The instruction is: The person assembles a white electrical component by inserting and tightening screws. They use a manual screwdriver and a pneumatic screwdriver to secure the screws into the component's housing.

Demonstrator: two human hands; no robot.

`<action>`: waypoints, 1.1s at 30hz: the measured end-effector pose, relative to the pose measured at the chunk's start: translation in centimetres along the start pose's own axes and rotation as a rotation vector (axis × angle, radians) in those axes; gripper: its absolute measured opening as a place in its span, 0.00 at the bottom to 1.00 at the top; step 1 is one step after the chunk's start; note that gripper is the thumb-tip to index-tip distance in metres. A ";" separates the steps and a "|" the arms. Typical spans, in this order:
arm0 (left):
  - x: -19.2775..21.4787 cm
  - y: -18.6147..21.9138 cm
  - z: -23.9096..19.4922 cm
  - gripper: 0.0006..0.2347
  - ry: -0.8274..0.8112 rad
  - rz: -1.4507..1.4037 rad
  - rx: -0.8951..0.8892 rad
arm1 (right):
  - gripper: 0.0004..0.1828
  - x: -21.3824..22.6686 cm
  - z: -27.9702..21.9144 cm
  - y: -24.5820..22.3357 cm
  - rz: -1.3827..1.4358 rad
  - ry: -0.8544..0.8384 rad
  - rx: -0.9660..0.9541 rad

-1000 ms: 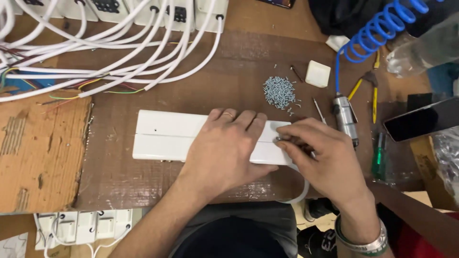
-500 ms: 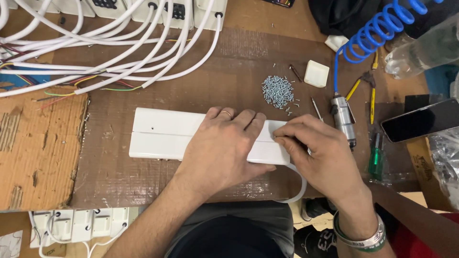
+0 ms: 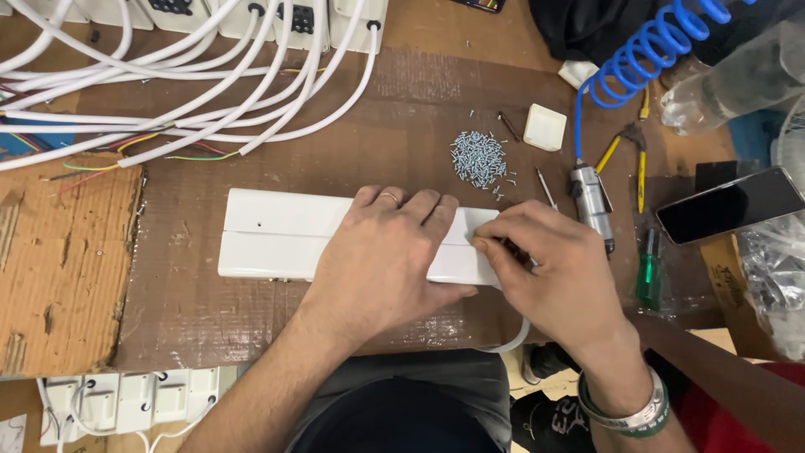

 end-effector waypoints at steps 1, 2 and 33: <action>0.0 0.1 -0.1 0.33 0.001 -0.001 -0.003 | 0.08 0.0 -0.1 0.1 -0.002 0.002 -0.001; 0.1 0.1 -0.1 0.33 -0.001 0.008 0.004 | 0.08 0.0 -0.2 0.3 0.013 -0.006 -0.011; 0.9 0.4 0.3 0.31 0.009 0.017 0.001 | 0.11 -0.8 -0.5 0.9 0.163 0.060 -0.030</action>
Point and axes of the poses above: each hand's wrist, its own z-axis towards the middle knuckle, its own x-axis out of the back of the hand, y = z × x, the point moved 2 cm from there along z, towards the middle knuckle, and after that the axes turned 6 degrees about y, right-handed, at the moved point
